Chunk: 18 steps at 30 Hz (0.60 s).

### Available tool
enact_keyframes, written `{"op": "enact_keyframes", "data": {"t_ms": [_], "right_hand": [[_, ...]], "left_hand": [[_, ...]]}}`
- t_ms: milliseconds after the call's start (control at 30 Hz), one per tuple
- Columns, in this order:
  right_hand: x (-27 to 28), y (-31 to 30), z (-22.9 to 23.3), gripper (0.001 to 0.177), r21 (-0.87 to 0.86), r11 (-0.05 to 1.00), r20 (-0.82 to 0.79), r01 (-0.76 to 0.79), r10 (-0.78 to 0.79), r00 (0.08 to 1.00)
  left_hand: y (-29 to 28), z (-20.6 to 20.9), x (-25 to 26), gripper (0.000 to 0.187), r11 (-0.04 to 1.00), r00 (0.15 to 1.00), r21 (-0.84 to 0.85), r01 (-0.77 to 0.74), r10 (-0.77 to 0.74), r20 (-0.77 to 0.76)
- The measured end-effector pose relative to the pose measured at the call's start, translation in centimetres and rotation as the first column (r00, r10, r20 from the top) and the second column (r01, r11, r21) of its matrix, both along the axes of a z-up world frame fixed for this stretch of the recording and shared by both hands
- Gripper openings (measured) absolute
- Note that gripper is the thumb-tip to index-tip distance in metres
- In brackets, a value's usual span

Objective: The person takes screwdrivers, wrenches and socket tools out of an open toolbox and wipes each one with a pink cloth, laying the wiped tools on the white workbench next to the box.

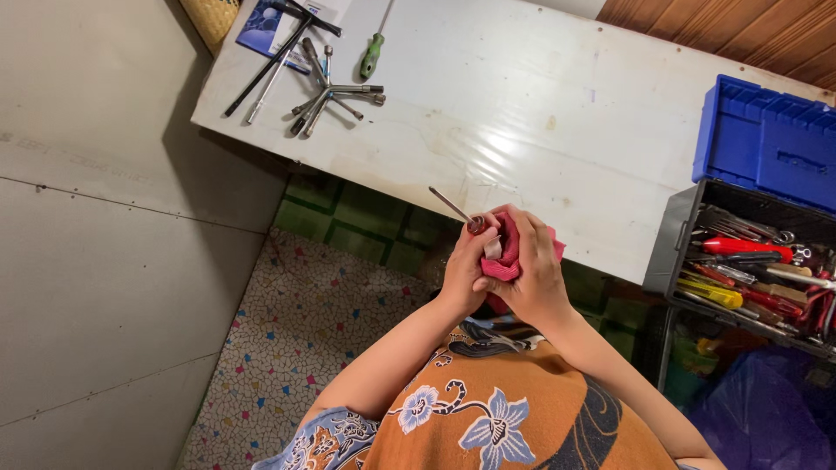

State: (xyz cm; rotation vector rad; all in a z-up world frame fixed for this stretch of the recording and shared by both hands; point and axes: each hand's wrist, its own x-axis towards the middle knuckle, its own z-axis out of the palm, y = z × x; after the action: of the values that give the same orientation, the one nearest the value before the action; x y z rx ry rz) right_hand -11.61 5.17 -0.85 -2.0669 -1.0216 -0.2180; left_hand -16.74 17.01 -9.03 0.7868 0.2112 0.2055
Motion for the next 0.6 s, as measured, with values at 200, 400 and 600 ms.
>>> {"op": "enact_keyframes", "data": {"t_ms": [200, 400, 600], "right_hand": [[1.0, 0.2, -2.0, 0.047, 0.042, 0.999, -0.006, -0.017, 0.018, 1.0], [2.2, -2.1, -4.9, 0.013, 0.15, 0.98, -0.281, 0.133, -0.087, 0.956], [3.9, -2.0, -3.4, 0.032, 0.139, 0.989, -0.298, -0.059, 0.099, 0.949]], "left_hand": [[0.5, 1.3, -0.2, 0.028, 0.991, 0.991, -0.119, 0.066, -0.051, 0.122], [-2.0, 1.5, 0.9, 0.036, 0.997, 0.991, -0.068, 0.033, -0.023, 0.133], [-1.9, 1.5, 2.2, 0.036, 0.989, 0.988, -0.141, -0.05, 0.069, 0.136]]}}
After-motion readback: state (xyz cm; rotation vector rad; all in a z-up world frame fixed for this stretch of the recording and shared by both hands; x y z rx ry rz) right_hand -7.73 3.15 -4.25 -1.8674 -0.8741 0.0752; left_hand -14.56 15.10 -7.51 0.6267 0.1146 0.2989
